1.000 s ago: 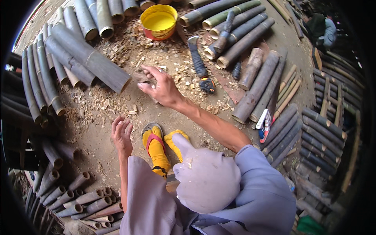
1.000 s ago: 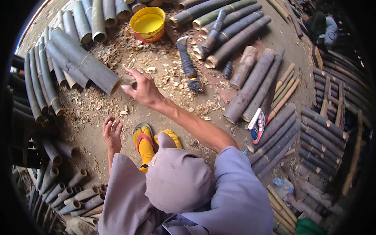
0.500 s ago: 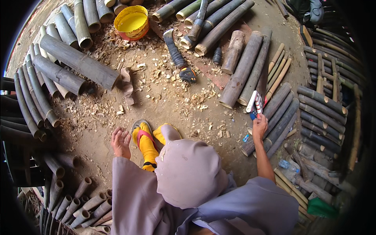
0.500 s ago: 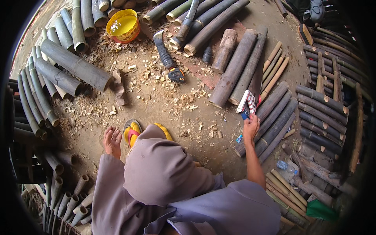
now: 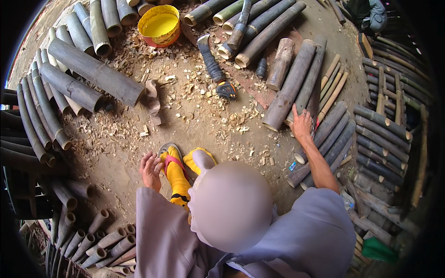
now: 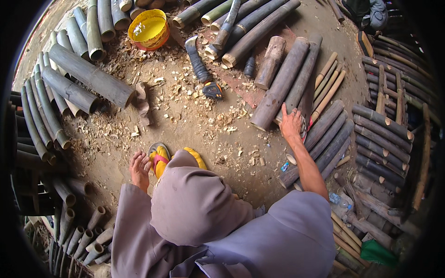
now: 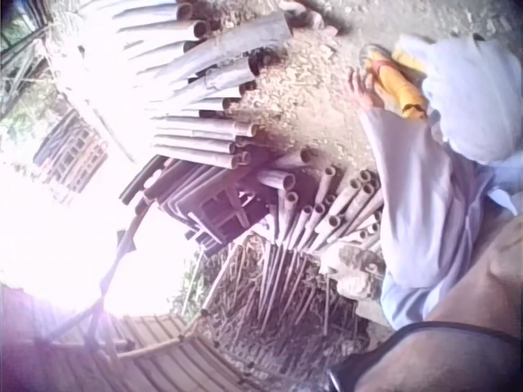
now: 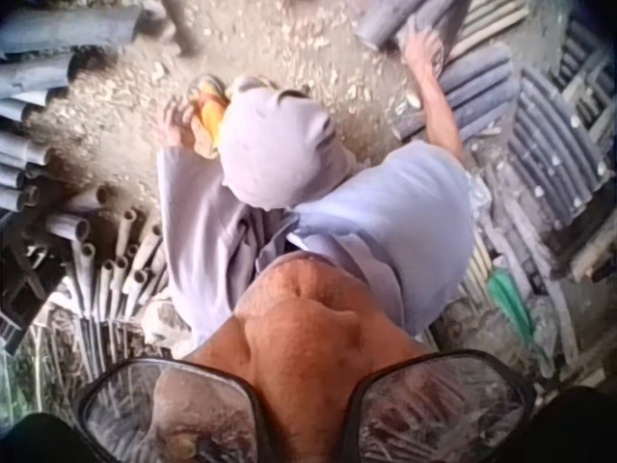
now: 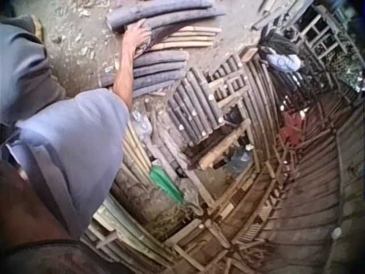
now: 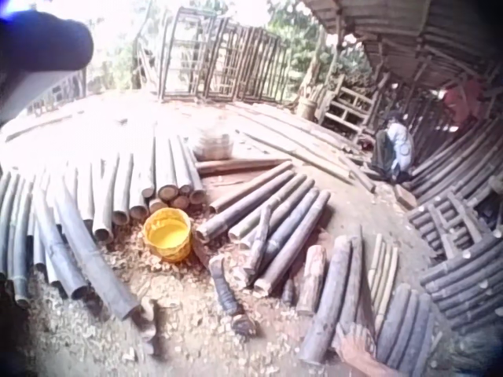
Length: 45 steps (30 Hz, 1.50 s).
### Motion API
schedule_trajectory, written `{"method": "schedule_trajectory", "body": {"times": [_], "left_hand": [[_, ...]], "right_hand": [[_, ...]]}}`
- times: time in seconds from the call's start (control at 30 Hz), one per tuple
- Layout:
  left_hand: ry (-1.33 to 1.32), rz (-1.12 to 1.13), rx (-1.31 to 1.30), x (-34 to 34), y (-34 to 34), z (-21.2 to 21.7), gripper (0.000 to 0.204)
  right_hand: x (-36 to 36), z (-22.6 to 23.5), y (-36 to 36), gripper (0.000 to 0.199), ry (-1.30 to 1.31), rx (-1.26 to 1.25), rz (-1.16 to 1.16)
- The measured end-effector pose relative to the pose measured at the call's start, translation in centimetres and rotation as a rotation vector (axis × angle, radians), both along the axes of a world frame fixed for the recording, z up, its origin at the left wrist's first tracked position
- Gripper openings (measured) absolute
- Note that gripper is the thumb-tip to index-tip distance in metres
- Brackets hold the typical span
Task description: The person measures bamboo poles with a tape measure and marks them with a knife. They then use a hand saw to cut the bamboo poles into shorter sections, stacking the cut pieces nearby.
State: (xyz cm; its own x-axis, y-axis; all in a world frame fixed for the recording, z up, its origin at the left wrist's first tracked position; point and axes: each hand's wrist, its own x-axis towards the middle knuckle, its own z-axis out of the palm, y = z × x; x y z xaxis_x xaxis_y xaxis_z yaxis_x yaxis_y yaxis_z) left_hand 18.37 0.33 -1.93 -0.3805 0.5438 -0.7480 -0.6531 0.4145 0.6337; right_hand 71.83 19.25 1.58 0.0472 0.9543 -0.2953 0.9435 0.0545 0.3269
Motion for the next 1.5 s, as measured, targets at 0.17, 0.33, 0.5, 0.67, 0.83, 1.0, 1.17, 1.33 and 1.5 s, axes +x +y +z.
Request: {"method": "schedule_trajectory", "body": {"times": [0.17, 0.33, 0.5, 0.67, 0.83, 1.0, 1.17, 1.33, 1.5], "left_hand": [[0.04, -0.029, 0.016, -0.6, -0.9, -0.2, 0.037], [0.037, -0.032, 0.008, -0.8, -0.9, 0.1, 0.038], [0.028, -0.045, 0.021, -1.0, -0.8, 0.0, 0.039], [0.033, -0.049, 0.024, -0.6, -0.2, 0.5, 0.039], [0.017, -0.079, 0.026, -0.3, -0.1, -0.1, 0.039], [0.081, -0.139, 0.033, -1.6, 0.6, 0.7, 0.039], [0.134, -0.438, 0.183, -2.3, 6.6, 5.0, 0.052], [-0.02, -0.534, 0.513, 0.2, 14.5, 10.7, 0.082], [0.344, 0.119, 0.718, -2.0, 19.8, 16.2, 0.072]], "right_hand": [[1.2, 2.1, -0.2, 0.083, 0.542, 0.07, -0.213], [-0.1, 2.5, -0.5, 0.068, 1.49, 0.492, -0.544], [-4.8, 5.9, 2.6, 0.084, 2.072, 0.36, -0.801], [-4.0, 5.3, 8.2, 0.067, 2.228, 0.004, -1.229], [0.6, 1.2, 11.2, 0.051, 2.162, 0.326, -1.242], [-3.4, 1.3, 4.4, 0.062, 1.975, 0.41, -1.046], [-9.8, 3.0, -5.0, 0.092, 1.348, 0.459, -0.361], [-17.0, 7.4, -4.7, 0.099, 1.394, 0.166, 0.102], [-26.9, 7.2, -3.4, 0.087, 1.41, -0.029, 0.497]]}}
